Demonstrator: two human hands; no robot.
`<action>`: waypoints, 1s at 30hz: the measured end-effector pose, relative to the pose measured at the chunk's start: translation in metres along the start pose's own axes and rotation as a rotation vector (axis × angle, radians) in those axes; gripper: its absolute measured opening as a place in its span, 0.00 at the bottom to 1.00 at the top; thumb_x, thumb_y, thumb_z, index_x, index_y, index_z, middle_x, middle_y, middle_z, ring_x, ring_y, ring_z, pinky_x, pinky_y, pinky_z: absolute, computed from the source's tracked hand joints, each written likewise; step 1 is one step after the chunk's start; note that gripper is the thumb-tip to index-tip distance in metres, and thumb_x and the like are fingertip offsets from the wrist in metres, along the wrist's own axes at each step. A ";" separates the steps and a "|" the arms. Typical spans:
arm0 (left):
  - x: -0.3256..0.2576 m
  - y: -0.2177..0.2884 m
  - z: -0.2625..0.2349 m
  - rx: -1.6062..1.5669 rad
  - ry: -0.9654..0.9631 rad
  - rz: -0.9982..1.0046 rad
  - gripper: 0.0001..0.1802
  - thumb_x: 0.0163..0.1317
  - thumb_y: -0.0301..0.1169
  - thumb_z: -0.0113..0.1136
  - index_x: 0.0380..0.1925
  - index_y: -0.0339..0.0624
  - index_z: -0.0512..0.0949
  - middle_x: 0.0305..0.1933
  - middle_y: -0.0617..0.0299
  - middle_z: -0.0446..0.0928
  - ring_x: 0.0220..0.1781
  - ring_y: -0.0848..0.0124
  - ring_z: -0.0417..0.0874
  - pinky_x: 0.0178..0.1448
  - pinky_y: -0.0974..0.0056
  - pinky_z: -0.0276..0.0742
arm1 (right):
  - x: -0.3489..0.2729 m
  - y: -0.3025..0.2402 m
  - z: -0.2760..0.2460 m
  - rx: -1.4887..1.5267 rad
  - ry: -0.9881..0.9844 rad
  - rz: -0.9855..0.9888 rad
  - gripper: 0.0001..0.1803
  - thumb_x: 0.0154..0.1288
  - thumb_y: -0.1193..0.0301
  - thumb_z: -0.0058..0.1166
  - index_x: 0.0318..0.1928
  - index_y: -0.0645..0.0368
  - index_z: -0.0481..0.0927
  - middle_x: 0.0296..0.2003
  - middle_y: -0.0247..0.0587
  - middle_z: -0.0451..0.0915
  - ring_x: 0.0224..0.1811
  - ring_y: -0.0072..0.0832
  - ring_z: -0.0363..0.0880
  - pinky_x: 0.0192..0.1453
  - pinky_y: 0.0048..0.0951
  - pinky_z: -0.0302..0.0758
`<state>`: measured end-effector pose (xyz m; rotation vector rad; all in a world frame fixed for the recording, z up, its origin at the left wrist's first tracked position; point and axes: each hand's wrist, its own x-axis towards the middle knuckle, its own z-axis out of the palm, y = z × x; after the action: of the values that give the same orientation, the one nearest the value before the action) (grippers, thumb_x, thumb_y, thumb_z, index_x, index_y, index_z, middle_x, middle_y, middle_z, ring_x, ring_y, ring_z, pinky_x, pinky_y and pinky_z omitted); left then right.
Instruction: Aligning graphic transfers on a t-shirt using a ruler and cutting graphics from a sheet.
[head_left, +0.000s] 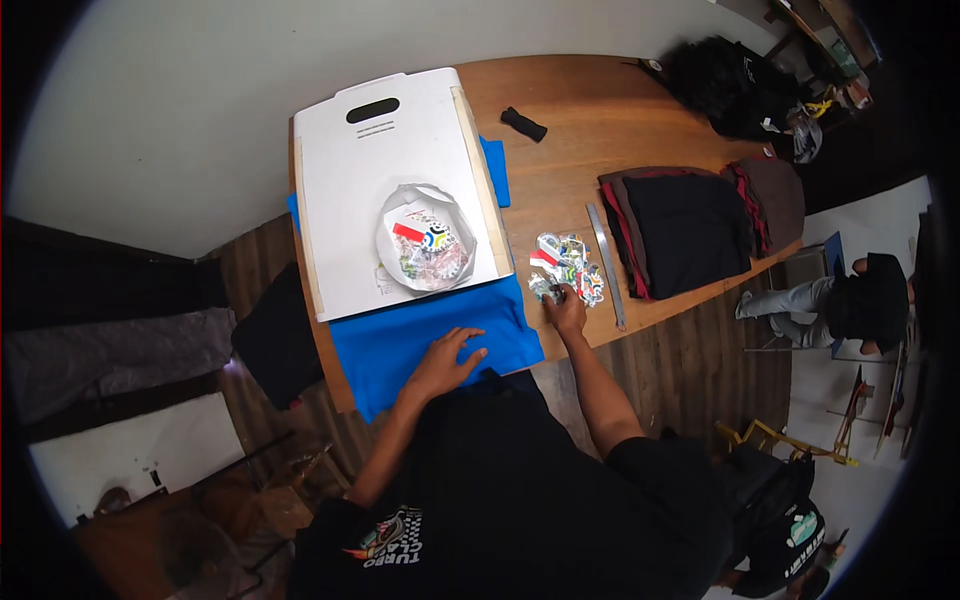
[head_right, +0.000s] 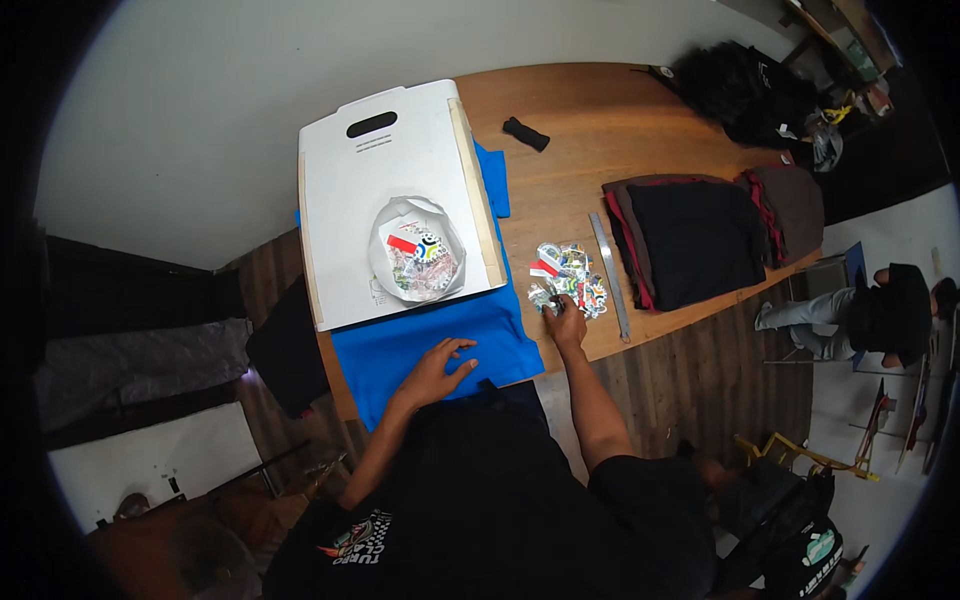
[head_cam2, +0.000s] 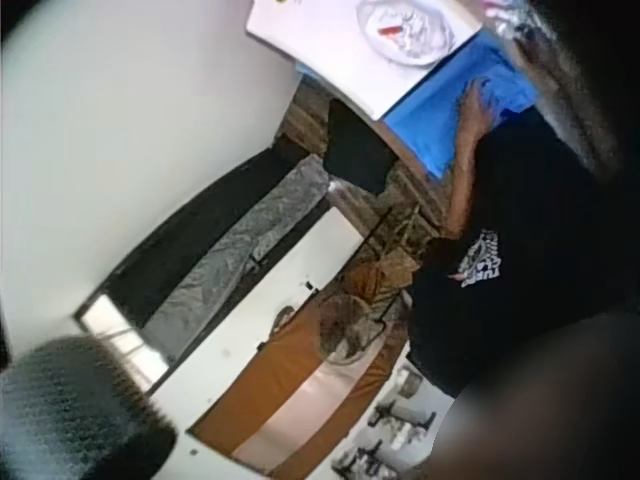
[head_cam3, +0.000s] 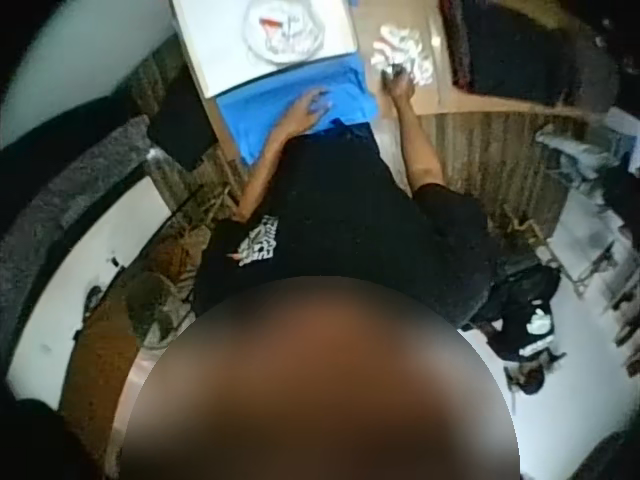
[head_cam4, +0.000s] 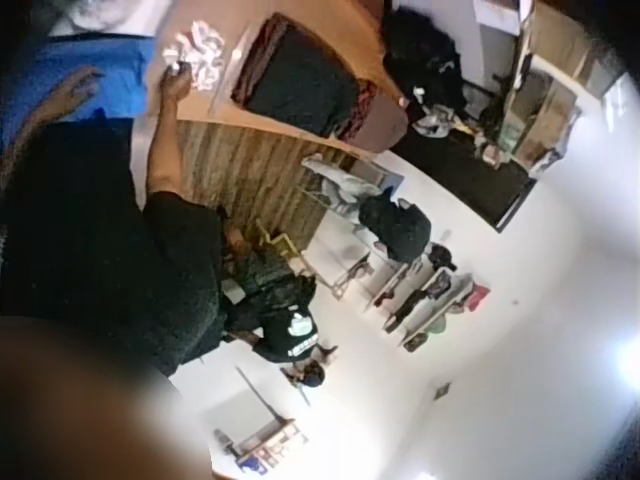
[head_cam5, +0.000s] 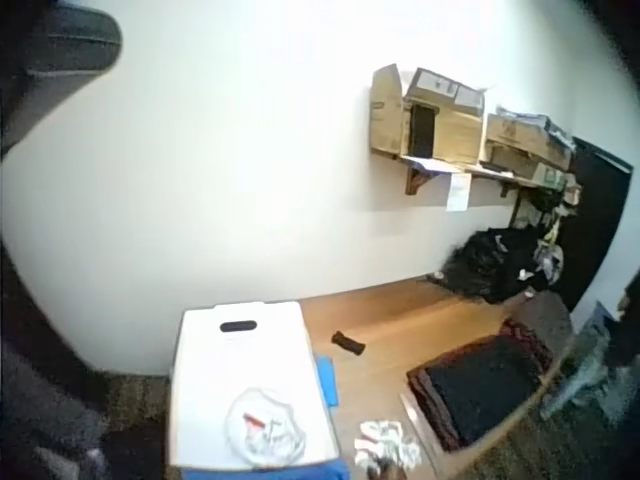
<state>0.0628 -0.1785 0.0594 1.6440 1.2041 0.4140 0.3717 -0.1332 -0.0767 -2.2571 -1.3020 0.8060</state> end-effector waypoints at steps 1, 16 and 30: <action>0.000 0.000 -0.002 -0.006 0.011 0.003 0.23 0.70 0.42 0.64 0.59 0.41 0.78 0.55 0.48 0.81 0.54 0.52 0.84 0.58 0.54 0.80 | -0.001 0.001 0.000 0.000 -0.004 -0.007 0.26 0.56 0.56 0.73 0.55 0.50 0.86 0.44 0.50 0.89 0.46 0.44 0.88 0.51 0.41 0.82; 0.010 -0.001 -0.007 -0.030 0.036 0.003 0.23 0.71 0.41 0.64 0.60 0.42 0.78 0.58 0.50 0.80 0.54 0.56 0.84 0.58 0.55 0.80 | 0.002 -0.001 -0.013 -0.067 0.000 0.056 0.22 0.61 0.57 0.69 0.55 0.48 0.85 0.45 0.51 0.88 0.49 0.49 0.87 0.52 0.45 0.82; 0.031 0.071 -0.036 -0.218 0.447 0.309 0.19 0.67 0.27 0.67 0.58 0.40 0.80 0.61 0.50 0.77 0.60 0.61 0.81 0.61 0.60 0.77 | -0.055 -0.188 -0.091 0.847 -0.160 -0.126 0.11 0.67 0.69 0.70 0.43 0.60 0.83 0.36 0.26 0.80 0.35 0.13 0.72 0.39 0.19 0.70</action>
<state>0.0858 -0.1328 0.1279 1.5940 1.1704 1.1146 0.2904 -0.0968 0.1200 -1.4483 -0.8956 1.2185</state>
